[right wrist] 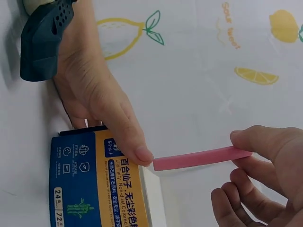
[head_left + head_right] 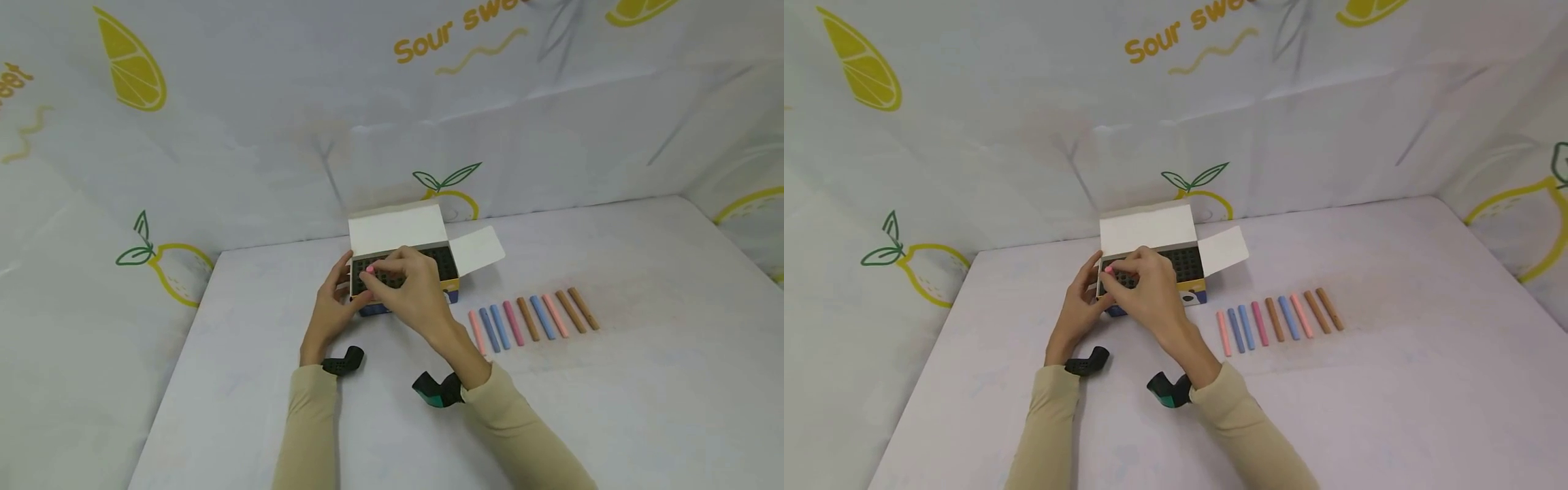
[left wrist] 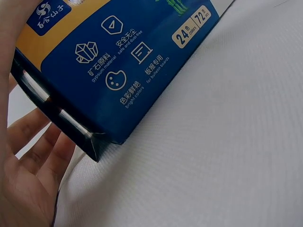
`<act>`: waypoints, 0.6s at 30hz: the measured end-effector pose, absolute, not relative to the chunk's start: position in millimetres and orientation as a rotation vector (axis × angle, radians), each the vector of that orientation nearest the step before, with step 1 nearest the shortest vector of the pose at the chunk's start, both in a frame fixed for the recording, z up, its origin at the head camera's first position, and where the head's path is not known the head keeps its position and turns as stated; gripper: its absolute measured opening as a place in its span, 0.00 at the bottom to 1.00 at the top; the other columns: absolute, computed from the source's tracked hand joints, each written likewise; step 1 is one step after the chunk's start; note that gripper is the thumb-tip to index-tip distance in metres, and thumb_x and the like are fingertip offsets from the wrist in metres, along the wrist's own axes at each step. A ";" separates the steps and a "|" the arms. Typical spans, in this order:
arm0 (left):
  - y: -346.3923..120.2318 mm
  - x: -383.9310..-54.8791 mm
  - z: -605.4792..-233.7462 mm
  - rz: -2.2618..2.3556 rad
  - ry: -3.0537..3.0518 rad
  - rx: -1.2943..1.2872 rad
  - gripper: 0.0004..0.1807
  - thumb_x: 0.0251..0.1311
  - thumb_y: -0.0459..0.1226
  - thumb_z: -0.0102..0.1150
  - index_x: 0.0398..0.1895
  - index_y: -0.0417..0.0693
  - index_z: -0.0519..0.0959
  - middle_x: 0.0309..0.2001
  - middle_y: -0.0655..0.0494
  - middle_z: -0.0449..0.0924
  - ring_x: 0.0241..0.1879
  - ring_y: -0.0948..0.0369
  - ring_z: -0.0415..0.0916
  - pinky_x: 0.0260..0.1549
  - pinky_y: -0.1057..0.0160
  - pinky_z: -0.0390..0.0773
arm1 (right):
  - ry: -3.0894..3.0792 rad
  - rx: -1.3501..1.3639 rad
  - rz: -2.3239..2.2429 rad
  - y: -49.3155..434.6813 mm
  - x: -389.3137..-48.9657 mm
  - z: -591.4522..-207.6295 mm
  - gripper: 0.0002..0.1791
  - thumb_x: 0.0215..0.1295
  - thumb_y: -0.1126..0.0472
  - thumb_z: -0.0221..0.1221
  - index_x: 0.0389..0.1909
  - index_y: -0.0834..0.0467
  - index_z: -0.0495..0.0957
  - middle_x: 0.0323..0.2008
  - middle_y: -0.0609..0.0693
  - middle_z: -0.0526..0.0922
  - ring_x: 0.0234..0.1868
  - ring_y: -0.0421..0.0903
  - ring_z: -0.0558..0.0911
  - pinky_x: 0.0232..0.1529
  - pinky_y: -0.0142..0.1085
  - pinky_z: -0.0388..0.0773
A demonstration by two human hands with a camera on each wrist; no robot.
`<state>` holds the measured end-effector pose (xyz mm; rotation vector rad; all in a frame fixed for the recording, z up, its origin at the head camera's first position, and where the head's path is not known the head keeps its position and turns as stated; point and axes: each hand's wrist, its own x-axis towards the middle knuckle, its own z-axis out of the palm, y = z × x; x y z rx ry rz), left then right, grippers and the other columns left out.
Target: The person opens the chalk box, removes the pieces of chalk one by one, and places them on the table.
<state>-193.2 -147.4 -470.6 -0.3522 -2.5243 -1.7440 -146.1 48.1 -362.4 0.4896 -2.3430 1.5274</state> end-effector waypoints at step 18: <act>-147.5 -193.0 -470.1 -1.763 -2.505 -0.377 0.47 0.60 0.48 0.73 0.80 0.68 0.59 0.67 0.45 0.71 0.65 0.50 0.69 0.68 0.44 0.71 | -2.379 0.545 1.503 60.7 -127.3 -356.9 0.13 0.61 0.61 0.72 0.42 0.65 0.90 0.35 0.57 0.84 0.33 0.50 0.80 0.28 0.29 0.70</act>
